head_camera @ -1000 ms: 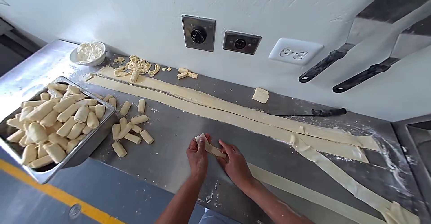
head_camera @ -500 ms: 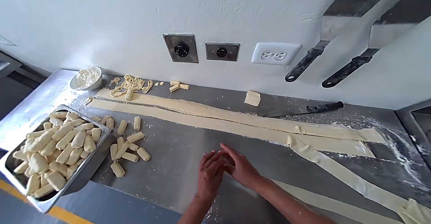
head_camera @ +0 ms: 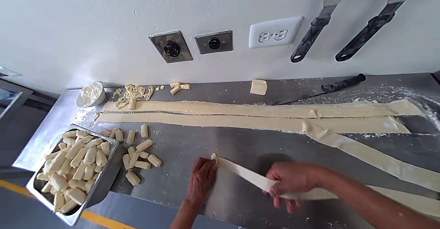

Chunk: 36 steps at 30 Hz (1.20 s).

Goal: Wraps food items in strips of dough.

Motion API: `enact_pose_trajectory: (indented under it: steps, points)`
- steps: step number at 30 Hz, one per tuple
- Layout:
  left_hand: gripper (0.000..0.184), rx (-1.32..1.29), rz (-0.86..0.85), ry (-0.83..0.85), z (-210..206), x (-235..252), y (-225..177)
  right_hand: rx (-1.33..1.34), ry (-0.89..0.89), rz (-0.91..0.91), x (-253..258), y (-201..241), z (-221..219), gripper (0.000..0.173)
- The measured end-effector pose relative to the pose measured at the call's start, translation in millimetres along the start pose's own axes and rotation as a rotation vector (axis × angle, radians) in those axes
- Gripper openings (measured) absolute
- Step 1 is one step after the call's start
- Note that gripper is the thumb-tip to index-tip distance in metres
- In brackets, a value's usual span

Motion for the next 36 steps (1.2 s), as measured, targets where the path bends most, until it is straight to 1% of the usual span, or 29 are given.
enact_pose_trajectory:
  steps: [1,2,4,6,7,9,11,13,14,17,20,22,23,24,26,27,29,30,31,32,34,36]
  points:
    - [0.021,-0.012,0.028,-0.014,-0.4,0.2,3.1,0.028,0.022,0.03,-2.0,-1.7,-11.9,0.023]
    - [0.025,-0.019,0.061,-0.021,-2.5,-1.1,5.5,0.059,0.034,0.066,-2.6,-2.7,-21.0,0.023]
    - [0.042,-0.041,0.086,-0.007,-11.6,-5.6,2.4,0.115,0.027,0.143,-0.8,-3.7,-32.3,0.023]
    - [0.036,-0.035,0.069,-0.035,-19.2,-10.5,-7.0,0.132,0.012,0.192,1.5,-5.7,-43.4,0.026]
    - [0.032,-0.024,0.074,-0.073,-19.6,-9.7,-10.1,0.104,-0.001,0.209,2.4,-6.8,-48.9,0.027]
    - [0.028,-0.003,0.094,-0.122,-18.7,-5.9,-12.9,-0.056,-0.045,0.208,1.8,-8.0,-58.9,0.027]
    - [0.03,0.018,0.033,-0.065,-22.8,-6.4,-21.8,-0.254,-0.11,0.211,-1.1,-7.1,-65.2,0.029]
    - [0.032,-0.009,-0.014,0.015,-21.3,-5.1,-30.0,-0.381,-0.133,0.218,-4.0,-6.0,-70.6,0.032]
    - [0.03,-0.04,0.005,0.043,-17.7,-3.0,-28.2,-0.415,-0.133,0.219,-4.0,-6.4,-74.6,0.033]
    - [0.034,-0.076,0.055,0.032,-17.7,-2.2,-21.2,-0.47,-0.144,0.265,-1.3,-7.6,-81.1,0.034]
    - [0.026,-0.125,0.043,0.02,-23.6,-0.7,-30.4,-0.526,-0.13,0.267,1.0,-9.2,-83.7,0.034]
    - [0.021,-0.107,0.07,-0.041,-24.3,4.2,-30.8,-0.548,-0.1,0.282,1.0,-8.9,-88.9,0.034]
    - [0.021,-0.073,0.061,-0.067,-25.7,6.5,-31.3,-0.556,-0.091,0.304,1.0,-7.7,-90.9,0.034]
    - [0.023,-0.04,0.022,-0.057,-29.3,6.3,-35.2,-0.562,-0.086,0.324,1.2,-6.9,-92.3,0.033]
    - [0.028,-0.003,-0.11,0.01,-36.4,0.5,-51.2,-0.558,-0.095,0.35,1.3,-7.6,-90.3,0.033]
    - [0.029,-0.026,-0.13,0.041,-34.8,-0.9,-54.8,-0.55,-0.099,0.351,1.1,-8.3,-88.9,0.033]
    - [0.029,-0.097,-0.038,0.067,-25.6,3.4,-44.9,-0.515,-0.118,0.372,1.6,-9.7,-87.3,0.034]
    - [0.031,-0.109,0.007,0.047,-23.9,4.1,-38.7,-0.494,-0.13,0.381,1.4,-9.8,-87.1,0.035]
    - [0.038,-0.122,0.04,0.047,-25.8,4.4,-36.3,-0.47,-0.153,0.399,0.5,-9.1,-85.3,0.035]
    - [0.042,-0.136,0.054,0.055,-29.5,4.7,-37.3,-0.444,-0.182,0.421,-0.7,-8.5,-82.6,0.035]
    - [0.035,-0.141,0.053,0.032,-33.4,5.6,-41.6,-0.384,-0.22,0.448,-3.4,-9.9,-77.6,0.035]
    - [0.032,-0.099,0.056,-0.018,-33.4,7.6,-42.4,-0.35,-0.209,0.415,-5.7,-13.2,-74.7,0.036]
Point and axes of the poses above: each hand's wrist, its own x-axis towards the middle knuckle, its own z-axis out of the back of the hand, y = z × x, the point moved 8 cm from there along x, towards the middle knuckle, and after that the axes turned 10 degrees about x, right-handed, at the moved point
